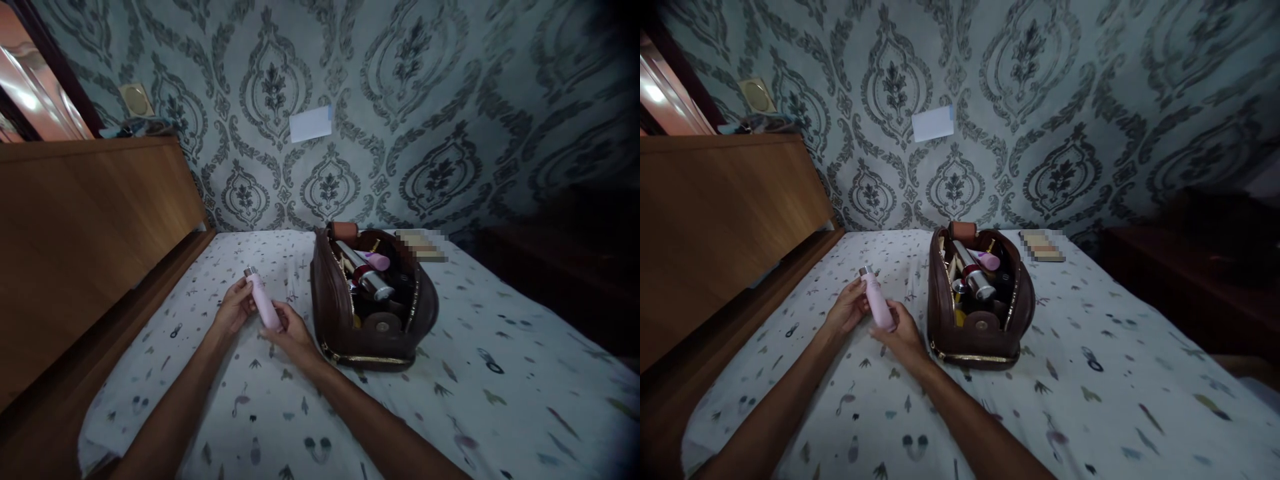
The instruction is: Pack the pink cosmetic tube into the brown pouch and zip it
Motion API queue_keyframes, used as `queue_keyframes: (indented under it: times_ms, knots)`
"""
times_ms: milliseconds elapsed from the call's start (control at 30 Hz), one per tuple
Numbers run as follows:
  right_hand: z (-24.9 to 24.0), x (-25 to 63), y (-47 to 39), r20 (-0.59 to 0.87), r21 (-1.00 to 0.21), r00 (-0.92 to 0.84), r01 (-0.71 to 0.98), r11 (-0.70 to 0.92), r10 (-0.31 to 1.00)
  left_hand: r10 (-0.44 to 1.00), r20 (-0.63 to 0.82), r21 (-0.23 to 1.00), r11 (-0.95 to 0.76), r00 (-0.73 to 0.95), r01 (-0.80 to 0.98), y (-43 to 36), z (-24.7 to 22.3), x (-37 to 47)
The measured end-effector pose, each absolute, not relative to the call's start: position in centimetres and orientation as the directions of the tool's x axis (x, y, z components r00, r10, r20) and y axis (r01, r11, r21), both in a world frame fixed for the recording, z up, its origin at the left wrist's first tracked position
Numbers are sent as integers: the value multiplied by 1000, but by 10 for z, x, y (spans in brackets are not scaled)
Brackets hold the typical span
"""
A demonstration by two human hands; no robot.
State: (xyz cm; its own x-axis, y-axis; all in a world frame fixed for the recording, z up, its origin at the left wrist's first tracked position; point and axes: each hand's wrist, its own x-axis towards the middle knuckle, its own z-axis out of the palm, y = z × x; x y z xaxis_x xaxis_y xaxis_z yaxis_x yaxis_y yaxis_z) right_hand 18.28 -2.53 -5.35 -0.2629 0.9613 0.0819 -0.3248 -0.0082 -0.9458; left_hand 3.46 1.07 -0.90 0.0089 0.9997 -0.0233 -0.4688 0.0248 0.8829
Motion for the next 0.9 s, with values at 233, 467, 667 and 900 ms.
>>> queue_keyframes:
  times_ms: [233, 467, 667, 900]
  knots:
    - [-51, 184, -27, 55, -891, -309, -443, -93, 949, 998, -49, 900, 26, -41, -434, 15, -7, 39]
    - [-45, 186, -28, 29, -721, -387, -647, -249, 922, 997, -46, 908, 14, -67, -418, 22, -7, 38]
    - [-47, 188, -25, 11, -598, -406, -735, -319, 914, 999, -25, 918, 14, -23, -397, 27, 2, 45]
    - [-44, 189, -25, -66, -535, -457, -734, -418, 887, 999, -24, 934, 33, 28, -355, 30, 14, 53]
